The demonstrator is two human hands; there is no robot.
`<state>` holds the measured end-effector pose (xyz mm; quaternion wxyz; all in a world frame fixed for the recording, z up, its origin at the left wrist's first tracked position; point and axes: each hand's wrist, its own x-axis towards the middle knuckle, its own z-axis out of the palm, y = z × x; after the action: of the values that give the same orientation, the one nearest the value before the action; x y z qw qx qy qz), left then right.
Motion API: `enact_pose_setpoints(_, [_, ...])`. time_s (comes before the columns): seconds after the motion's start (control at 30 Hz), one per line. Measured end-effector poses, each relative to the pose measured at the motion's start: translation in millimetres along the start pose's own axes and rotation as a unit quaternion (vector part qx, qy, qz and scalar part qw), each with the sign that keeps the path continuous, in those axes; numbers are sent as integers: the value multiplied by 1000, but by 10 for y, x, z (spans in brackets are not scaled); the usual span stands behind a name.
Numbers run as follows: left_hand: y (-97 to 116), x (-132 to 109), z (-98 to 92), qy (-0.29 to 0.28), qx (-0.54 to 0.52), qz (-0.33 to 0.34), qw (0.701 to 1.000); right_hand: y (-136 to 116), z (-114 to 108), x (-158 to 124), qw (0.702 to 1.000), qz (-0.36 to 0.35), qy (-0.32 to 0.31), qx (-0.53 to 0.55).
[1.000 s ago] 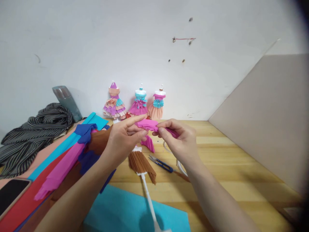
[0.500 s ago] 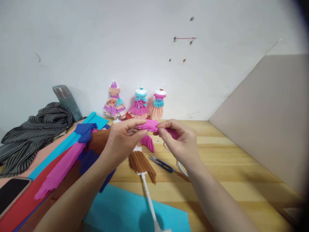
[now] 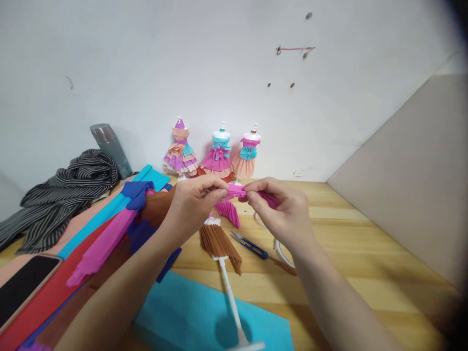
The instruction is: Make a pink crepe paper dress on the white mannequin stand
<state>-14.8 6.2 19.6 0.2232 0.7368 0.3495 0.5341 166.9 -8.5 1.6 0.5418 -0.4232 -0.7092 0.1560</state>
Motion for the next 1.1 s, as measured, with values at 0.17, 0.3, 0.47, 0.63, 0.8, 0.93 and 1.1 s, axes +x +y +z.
enact_pose_setpoints(0.17, [-34, 10, 16, 9, -28, -18, 999, 9, 27, 31, 997, 31, 17, 64])
enact_pose_setpoints(0.3, [-26, 0, 37, 12, -87, -65, 994, -17, 48, 45, 993, 44, 49, 99])
enact_pose_setpoints(0.47, [2, -1, 44, 16, -144, -119, 982, -51, 62, 31, 990, 60, 74, 100])
enact_pose_setpoints(0.63, [32, 3, 25, 18, -184, -152, 971, -45, 56, 2, 993, 50, 73, 78])
enact_pose_setpoints(0.8, [53, 4, 35, 28, -237, -166, 957, -36, 75, -30, 993, 38, 83, 73])
enact_pose_setpoints(0.93, [54, -8, 61, 41, -281, -189, 940, -45, 89, -43, 993, 20, 98, 59])
enact_pose_setpoints(1.1, [58, -18, 73, 43, -297, -206, 931, -37, 70, -37, 996, -24, 79, 38])
